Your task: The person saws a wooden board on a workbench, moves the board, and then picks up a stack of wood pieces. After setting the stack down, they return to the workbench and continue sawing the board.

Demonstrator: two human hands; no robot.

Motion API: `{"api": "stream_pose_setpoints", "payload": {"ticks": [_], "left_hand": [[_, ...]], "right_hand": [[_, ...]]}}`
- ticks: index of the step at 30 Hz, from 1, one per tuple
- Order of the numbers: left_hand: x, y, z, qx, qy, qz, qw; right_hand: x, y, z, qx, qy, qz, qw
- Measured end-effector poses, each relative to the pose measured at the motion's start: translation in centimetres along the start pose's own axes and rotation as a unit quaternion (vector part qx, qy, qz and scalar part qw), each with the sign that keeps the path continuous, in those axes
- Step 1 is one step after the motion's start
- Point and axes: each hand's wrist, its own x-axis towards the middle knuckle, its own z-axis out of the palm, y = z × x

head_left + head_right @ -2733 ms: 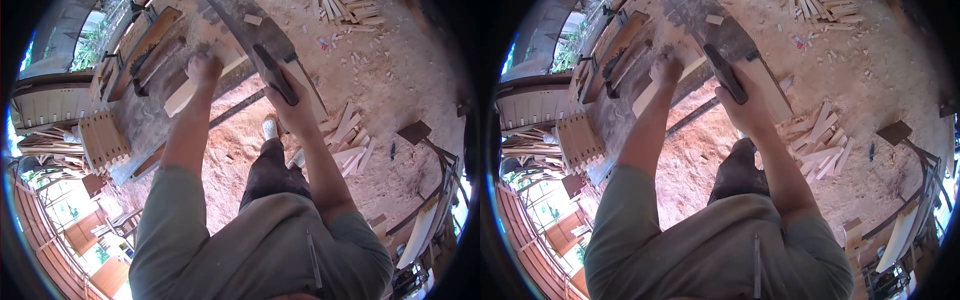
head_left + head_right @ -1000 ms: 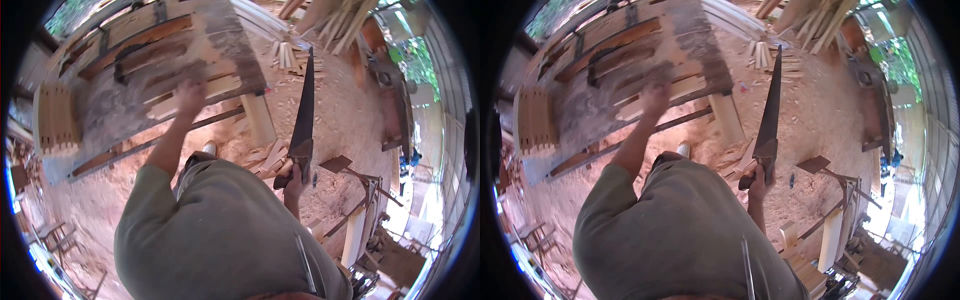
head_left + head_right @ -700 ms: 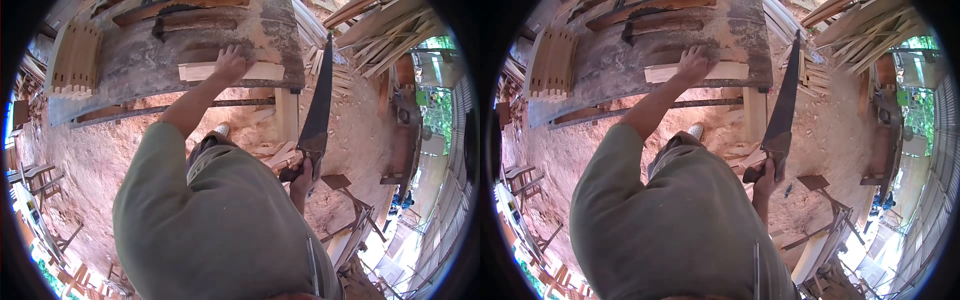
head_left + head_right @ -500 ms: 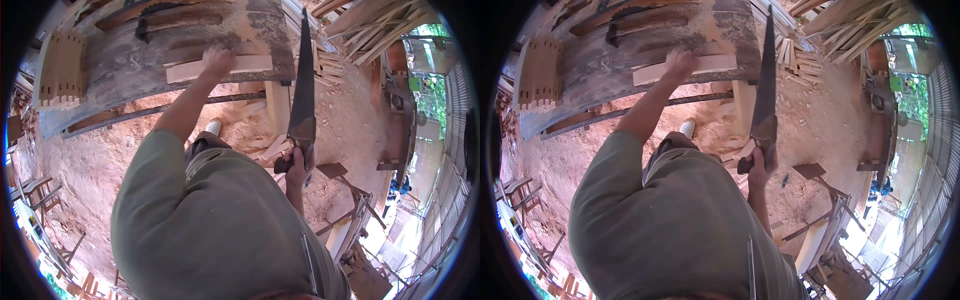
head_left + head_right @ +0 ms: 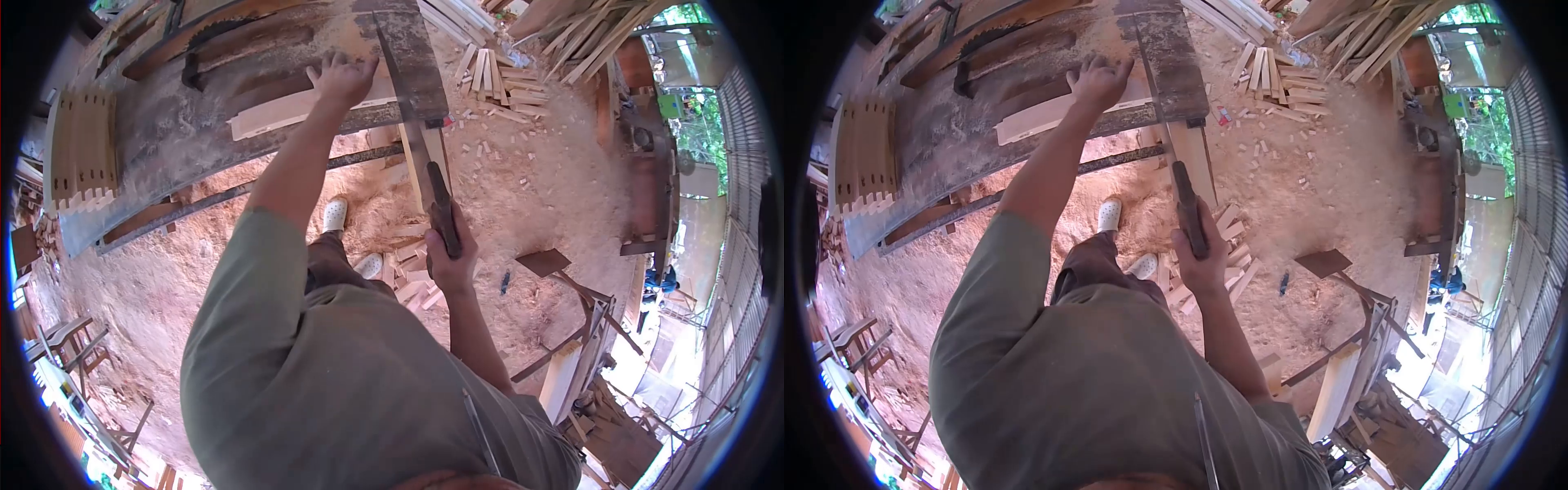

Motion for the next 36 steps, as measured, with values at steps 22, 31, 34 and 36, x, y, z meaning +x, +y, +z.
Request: {"api": "stream_pose_setpoints", "payload": {"ticks": [22, 31, 34, 36], "left_hand": [[2.7, -2.3, 0.9, 0.017, -0.041, 0.154, 0.987], [2.1, -2.2, 0.9, 0.043, -0.028, 0.142, 0.989], [1.6, -1.1, -0.8, -0.022, -0.002, 0.157, 0.987], [-0.3, 1.1, -3.5, 0.078, -0.082, 0.036, 0.993]], "right_hand": [[-0.6, 0.1, 1.0, -0.032, 0.002, -0.066, 0.997], [1.2, -0.2, 1.8, -0.008, 0.016, -0.070, 0.997], [4.3, -1.2, 2.7, -0.027, 0.002, -0.051, 0.998], [2.4, 0.0, 2.5, 0.004, 0.010, -0.062, 0.998]]}}
